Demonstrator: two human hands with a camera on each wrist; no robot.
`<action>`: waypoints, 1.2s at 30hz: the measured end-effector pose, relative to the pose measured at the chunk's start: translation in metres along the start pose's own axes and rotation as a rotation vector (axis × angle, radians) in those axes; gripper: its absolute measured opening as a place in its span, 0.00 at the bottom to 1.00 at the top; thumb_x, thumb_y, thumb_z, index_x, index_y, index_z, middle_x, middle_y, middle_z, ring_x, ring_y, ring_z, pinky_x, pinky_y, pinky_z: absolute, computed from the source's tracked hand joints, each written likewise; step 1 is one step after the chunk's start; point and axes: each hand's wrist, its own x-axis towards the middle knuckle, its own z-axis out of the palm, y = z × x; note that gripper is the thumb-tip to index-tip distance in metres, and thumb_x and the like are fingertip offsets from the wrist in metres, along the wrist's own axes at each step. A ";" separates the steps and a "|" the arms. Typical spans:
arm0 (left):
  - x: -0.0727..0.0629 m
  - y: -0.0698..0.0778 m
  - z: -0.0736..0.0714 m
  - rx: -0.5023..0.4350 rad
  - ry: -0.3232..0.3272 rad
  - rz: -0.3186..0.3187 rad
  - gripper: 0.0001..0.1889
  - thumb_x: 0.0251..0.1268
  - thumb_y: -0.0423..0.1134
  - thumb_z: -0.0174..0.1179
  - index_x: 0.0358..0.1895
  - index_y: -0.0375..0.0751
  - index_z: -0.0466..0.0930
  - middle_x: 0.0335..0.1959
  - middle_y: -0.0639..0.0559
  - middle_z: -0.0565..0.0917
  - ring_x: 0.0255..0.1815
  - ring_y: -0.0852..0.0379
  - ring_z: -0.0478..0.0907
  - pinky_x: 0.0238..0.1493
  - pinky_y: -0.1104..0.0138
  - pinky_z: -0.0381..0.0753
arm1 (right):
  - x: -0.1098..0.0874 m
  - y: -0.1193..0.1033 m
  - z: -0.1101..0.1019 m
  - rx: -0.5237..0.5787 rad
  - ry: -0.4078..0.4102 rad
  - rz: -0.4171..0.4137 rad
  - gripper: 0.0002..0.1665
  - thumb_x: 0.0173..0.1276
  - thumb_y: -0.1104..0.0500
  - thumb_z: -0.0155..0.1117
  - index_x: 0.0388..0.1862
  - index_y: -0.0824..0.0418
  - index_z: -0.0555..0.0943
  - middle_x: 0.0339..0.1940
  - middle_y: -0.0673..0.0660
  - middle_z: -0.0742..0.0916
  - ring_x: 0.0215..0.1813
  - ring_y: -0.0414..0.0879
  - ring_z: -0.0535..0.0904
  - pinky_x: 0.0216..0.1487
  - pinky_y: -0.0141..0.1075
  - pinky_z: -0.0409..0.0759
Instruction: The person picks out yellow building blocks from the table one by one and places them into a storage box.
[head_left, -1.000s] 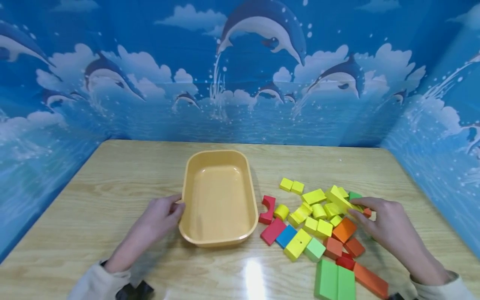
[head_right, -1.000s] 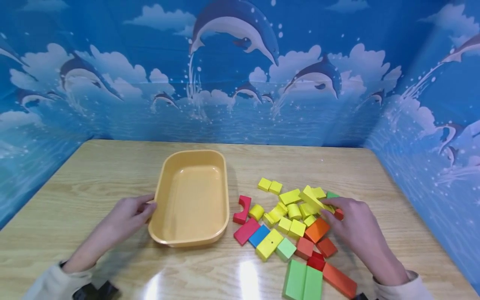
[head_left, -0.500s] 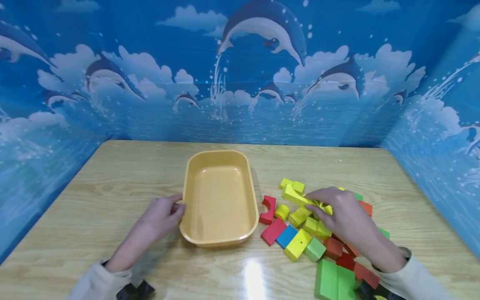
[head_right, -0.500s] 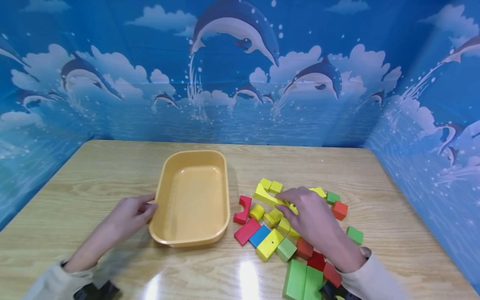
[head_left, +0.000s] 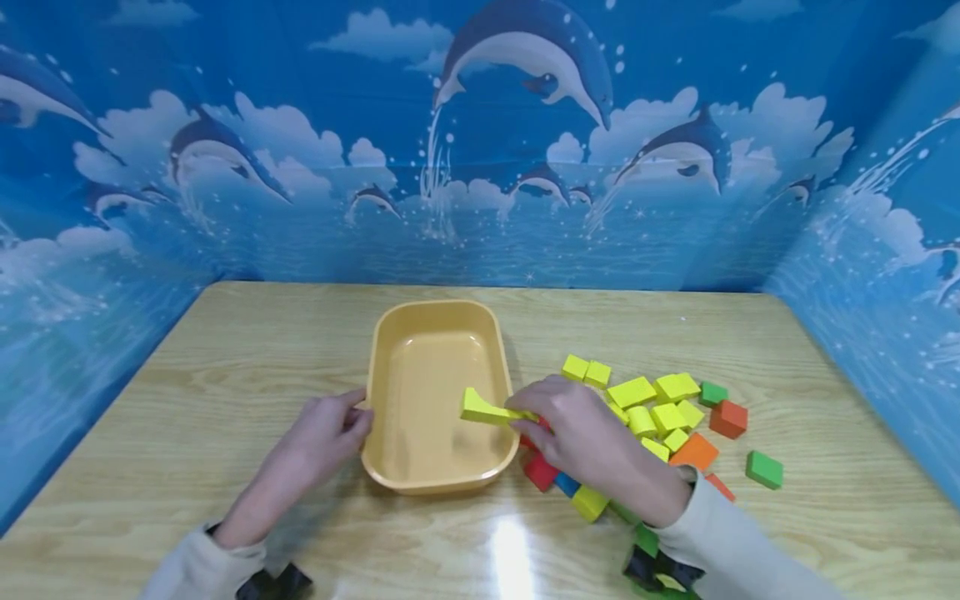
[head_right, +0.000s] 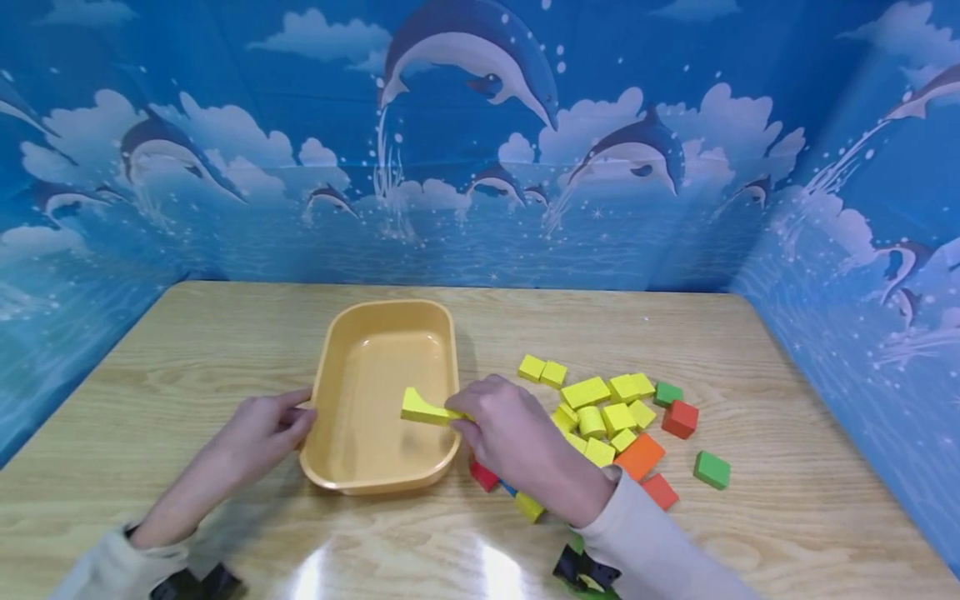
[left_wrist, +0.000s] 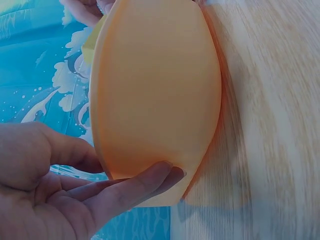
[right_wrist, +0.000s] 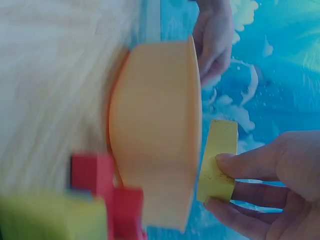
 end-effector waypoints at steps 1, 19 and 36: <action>0.000 0.000 0.001 0.000 0.003 0.006 0.14 0.65 0.28 0.51 0.50 0.24 0.77 0.20 0.51 0.79 0.19 0.60 0.70 0.19 0.70 0.70 | 0.002 -0.002 0.003 0.004 0.007 -0.024 0.10 0.56 0.65 0.72 0.38 0.60 0.87 0.37 0.52 0.89 0.43 0.45 0.84 0.45 0.37 0.82; 0.002 0.007 0.007 0.006 -0.049 -0.019 0.09 0.66 0.29 0.52 0.44 0.27 0.79 0.17 0.53 0.74 0.18 0.60 0.69 0.17 0.70 0.69 | 0.023 -0.029 0.031 0.006 -0.444 0.095 0.06 0.59 0.62 0.70 0.36 0.56 0.88 0.33 0.48 0.88 0.32 0.36 0.80 0.33 0.29 0.78; -0.011 0.014 0.009 0.000 -0.100 -0.082 0.21 0.59 0.30 0.56 0.55 0.20 0.72 0.37 0.37 0.85 0.35 0.53 0.82 0.32 0.66 0.82 | 0.008 -0.041 0.026 0.027 -0.581 0.081 0.06 0.59 0.60 0.68 0.26 0.49 0.87 0.25 0.39 0.83 0.28 0.33 0.74 0.30 0.28 0.73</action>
